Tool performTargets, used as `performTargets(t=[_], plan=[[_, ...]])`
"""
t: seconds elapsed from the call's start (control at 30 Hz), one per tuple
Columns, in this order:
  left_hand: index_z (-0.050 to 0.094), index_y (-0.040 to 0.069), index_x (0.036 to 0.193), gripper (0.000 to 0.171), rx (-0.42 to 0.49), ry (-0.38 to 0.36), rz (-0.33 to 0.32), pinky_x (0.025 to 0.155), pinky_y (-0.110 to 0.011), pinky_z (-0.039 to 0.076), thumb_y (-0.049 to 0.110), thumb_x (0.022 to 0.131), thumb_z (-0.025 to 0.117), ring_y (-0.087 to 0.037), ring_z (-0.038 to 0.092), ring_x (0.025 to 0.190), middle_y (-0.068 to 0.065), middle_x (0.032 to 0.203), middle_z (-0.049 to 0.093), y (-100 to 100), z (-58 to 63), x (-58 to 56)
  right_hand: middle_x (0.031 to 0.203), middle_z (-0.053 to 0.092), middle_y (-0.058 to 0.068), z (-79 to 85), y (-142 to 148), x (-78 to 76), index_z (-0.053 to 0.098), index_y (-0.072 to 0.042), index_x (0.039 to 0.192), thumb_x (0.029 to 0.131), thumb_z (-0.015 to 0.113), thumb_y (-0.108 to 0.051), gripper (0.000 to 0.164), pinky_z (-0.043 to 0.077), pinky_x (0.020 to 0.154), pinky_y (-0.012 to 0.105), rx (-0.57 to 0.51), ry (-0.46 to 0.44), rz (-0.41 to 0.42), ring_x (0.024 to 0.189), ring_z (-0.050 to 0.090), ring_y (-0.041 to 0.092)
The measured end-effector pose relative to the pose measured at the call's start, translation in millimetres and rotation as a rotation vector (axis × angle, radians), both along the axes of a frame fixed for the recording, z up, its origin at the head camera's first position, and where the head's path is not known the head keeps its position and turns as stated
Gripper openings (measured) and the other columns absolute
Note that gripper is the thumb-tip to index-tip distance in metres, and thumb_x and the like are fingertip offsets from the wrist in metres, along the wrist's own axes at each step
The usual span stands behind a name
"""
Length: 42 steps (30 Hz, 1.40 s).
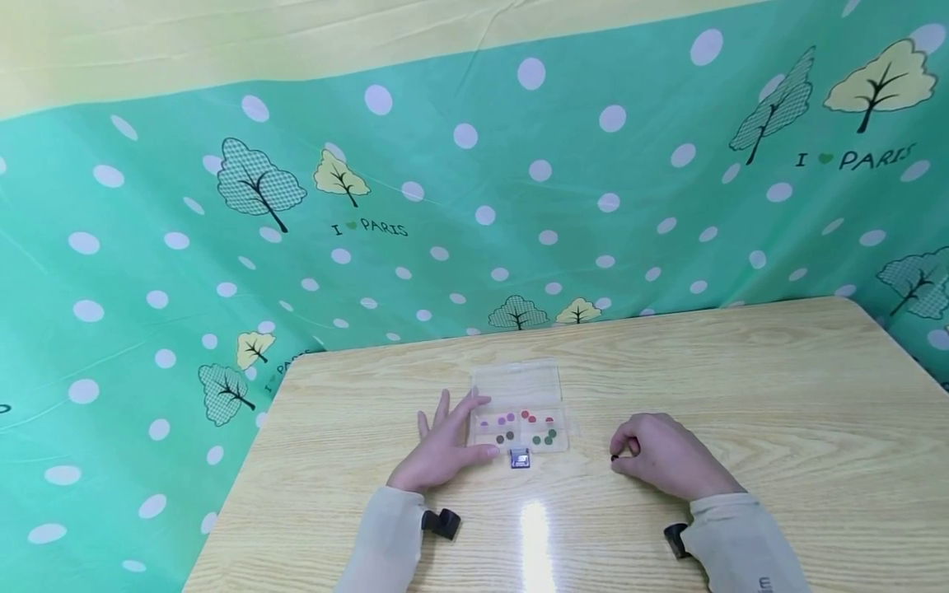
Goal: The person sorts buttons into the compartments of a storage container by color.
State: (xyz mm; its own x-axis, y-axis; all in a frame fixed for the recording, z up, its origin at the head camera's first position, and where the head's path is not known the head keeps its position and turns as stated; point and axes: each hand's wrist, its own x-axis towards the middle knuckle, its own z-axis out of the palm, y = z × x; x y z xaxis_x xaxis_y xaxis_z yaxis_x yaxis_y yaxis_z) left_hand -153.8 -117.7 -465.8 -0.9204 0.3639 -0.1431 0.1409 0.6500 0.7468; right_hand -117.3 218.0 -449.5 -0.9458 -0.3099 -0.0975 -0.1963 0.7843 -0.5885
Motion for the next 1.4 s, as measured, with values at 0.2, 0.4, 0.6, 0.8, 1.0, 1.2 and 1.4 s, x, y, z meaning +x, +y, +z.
performTargets(t=[0.2,0.4,0.6,0.8,1.0,1.2,1.4], plan=[[0.043,0.030,0.151,0.079,0.013,-0.001,-0.005,0.109,-0.059,-0.030,0.044,0.082,0.080,-0.030,-0.017,0.152,0.003,0.167,0.017,0.0,-0.9,-0.1,0.068,0.046,-0.007,0.4,-0.5,1.0,0.070,-0.018,0.082,0.080,0.083,-0.017,0.013,0.035,0.060,0.025,0.005,0.011,0.008,0.065,0.041,0.007],[0.043,0.031,0.151,0.079,0.015,-0.004,-0.004,0.109,-0.058,-0.031,0.045,0.082,0.080,-0.029,-0.017,0.152,0.004,0.166,0.017,-0.6,-3.0,-0.9,0.066,0.046,-0.007,0.1,-1.8,1.0,0.069,-0.018,0.080,0.079,0.083,-0.019,0.014,0.035,0.059,0.025,0.030,0.007,-0.005,0.063,0.041,0.008],[0.043,0.032,0.150,0.080,0.012,-0.008,0.000,0.109,-0.057,-0.031,0.046,0.081,0.080,-0.029,-0.017,0.152,0.004,0.166,0.018,-1.0,-4.4,-1.5,0.064,0.046,-0.007,-1.3,-2.2,1.0,0.069,-0.019,0.079,0.079,0.082,-0.019,0.014,0.037,0.059,0.025,0.045,0.006,-0.009,0.061,0.041,0.008],[0.043,0.031,0.151,0.080,0.019,-0.013,0.001,0.109,-0.057,-0.031,0.045,0.081,0.080,-0.029,-0.018,0.152,0.005,0.166,0.017,-0.8,-3.3,-1.2,0.064,0.046,-0.007,-2.0,-2.2,0.8,0.069,-0.018,0.079,0.079,0.082,-0.020,0.013,0.037,0.059,0.025,0.050,0.007,-0.010,0.061,0.041,0.008],[0.042,0.030,0.151,0.080,0.020,-0.014,0.000,0.109,-0.057,-0.031,0.044,0.082,0.080,-0.030,-0.018,0.152,0.005,0.166,0.017,-0.4,-2.7,-1.3,0.063,0.046,-0.007,-2.1,-1.6,0.0,0.068,-0.019,0.079,0.080,0.082,-0.021,0.014,0.036,0.058,0.025,0.054,0.010,-0.007,0.060,0.041,0.008],[0.043,0.031,0.151,0.080,0.018,-0.014,0.005,0.109,-0.057,-0.031,0.044,0.082,0.080,-0.030,-0.017,0.152,0.005,0.166,0.018,-0.3,-2.4,-1.4,0.063,0.047,-0.008,-1.1,-1.7,1.1,0.068,-0.019,0.078,0.079,0.081,-0.020,0.013,0.037,0.058,0.024,0.048,0.018,0.001,0.060,0.041,0.006],[0.042,0.031,0.151,0.080,0.016,-0.015,0.005,0.109,-0.058,-0.031,0.044,0.082,0.080,-0.030,-0.017,0.152,0.005,0.166,0.018,-0.3,-2.1,-1.4,0.064,0.047,-0.009,-1.4,-1.3,1.3,0.068,-0.019,0.079,0.080,0.081,-0.021,0.013,0.037,0.057,0.024,0.057,0.037,0.011,0.060,0.041,0.006]])
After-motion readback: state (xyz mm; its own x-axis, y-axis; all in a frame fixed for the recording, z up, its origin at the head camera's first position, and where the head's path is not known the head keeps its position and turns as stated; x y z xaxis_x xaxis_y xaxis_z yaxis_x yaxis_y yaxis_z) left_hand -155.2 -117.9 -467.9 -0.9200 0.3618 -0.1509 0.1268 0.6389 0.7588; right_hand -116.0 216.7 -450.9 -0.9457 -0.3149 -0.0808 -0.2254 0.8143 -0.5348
